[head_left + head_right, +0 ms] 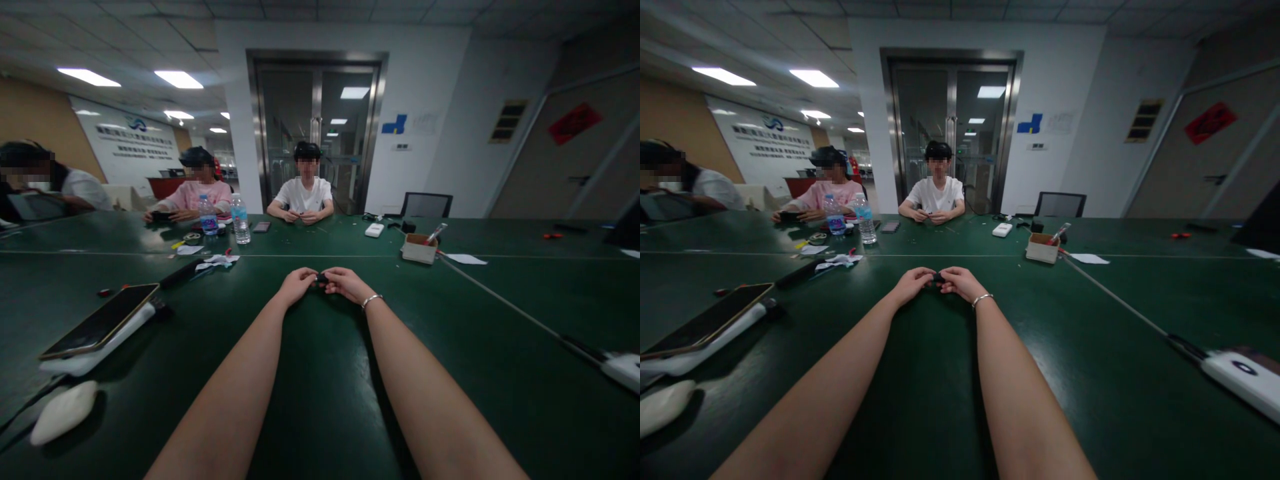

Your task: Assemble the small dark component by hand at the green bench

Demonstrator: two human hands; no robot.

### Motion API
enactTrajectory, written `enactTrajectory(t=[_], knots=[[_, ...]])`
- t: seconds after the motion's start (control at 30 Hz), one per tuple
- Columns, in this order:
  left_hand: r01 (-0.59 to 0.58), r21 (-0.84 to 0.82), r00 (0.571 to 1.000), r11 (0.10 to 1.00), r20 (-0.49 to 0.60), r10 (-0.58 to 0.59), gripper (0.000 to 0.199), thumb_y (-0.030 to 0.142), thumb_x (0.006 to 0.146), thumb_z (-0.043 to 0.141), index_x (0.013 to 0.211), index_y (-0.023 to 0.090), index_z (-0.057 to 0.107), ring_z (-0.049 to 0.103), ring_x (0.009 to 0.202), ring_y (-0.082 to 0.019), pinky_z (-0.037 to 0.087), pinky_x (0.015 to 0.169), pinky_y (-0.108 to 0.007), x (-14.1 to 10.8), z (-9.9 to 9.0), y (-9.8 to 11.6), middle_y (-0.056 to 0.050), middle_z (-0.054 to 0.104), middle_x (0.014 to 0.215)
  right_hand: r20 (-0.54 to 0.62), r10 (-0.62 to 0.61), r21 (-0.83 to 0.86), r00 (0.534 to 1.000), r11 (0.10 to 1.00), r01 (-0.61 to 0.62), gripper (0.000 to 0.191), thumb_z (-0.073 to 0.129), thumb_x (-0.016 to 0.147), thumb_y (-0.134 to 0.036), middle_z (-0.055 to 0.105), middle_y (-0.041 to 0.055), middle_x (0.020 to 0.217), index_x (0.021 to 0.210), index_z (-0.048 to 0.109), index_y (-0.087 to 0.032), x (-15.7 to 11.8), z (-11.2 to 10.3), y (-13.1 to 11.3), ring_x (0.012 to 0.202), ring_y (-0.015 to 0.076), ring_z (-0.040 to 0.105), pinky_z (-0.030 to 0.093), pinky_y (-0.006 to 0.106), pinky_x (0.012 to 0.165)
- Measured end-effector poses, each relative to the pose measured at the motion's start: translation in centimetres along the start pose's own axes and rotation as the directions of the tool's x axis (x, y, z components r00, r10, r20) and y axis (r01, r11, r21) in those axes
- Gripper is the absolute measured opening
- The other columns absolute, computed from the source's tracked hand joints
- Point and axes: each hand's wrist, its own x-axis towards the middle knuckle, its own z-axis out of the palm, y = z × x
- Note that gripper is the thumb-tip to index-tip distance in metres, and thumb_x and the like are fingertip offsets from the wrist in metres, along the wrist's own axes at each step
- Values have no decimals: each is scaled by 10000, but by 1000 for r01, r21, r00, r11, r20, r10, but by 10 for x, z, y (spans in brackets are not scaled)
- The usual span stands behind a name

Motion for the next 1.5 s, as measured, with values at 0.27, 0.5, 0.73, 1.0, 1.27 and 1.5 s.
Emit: enactTrajectory(t=[0.27,0.5,0.73,1.0,1.27,1.5], knots=[[16,-28,1000,999,-19,-17,320,336,797,494,984,114,630,527,594,-99,398,548,-211,-1,1,3,-54,631,756,-17,16,10,1000,1000,-15,62,573,830,-115,660,75,678,887,591,-101,-2,3,-3,513,92,602,557,222,538],[20,-26,1000,999,5,-20,331,365,769,538,978,129,637,538,634,-112,404,575,-225,1,0,0,-60,647,800,-14,9,5,1000,1000,-8,71,588,822,-124,659,72,672,887,597,-97,-2,3,-3,517,93,603,558,221,539],[5,-17,1000,1000,-11,-5,323,345,779,523,995,134,639,535,626,-111,405,566,-224,3,0,-5,-54,640,778,-15,7,-3,1000,1000,-7,67,562,837,-114,664,81,680,896,588,-97,-2,3,-3,512,89,604,553,211,544],[14,-25,1000,1000,-9,-14,344,358,801,487,1014,125,625,519,598,-101,396,535,-213,3,0,-5,-56,631,765,-14,20,3,1000,1000,-20,85,579,827,-118,661,82,671,908,584,-93,-3,3,-5,514,91,603,554,213,551],[14,-40,1000,999,-20,-15,327,344,799,492,999,125,630,526,611,-103,406,543,-214,1,1,-1,-63,640,811,-10,15,1,1000,1000,-15,84,550,837,-105,661,76,666,915,578,-90,-2,3,-3,508,87,600,553,213,556],[57,-81,998,995,0,-57,344,371,804,489,1002,124,623,525,555,-103,401,522,-222,2,1,-1,-43,626,702,-2,5,-2,1000,1000,-5,81,569,828,-119,658,71,662,903,587,-95,-2,3,-3,516,92,602,552,216,547]])
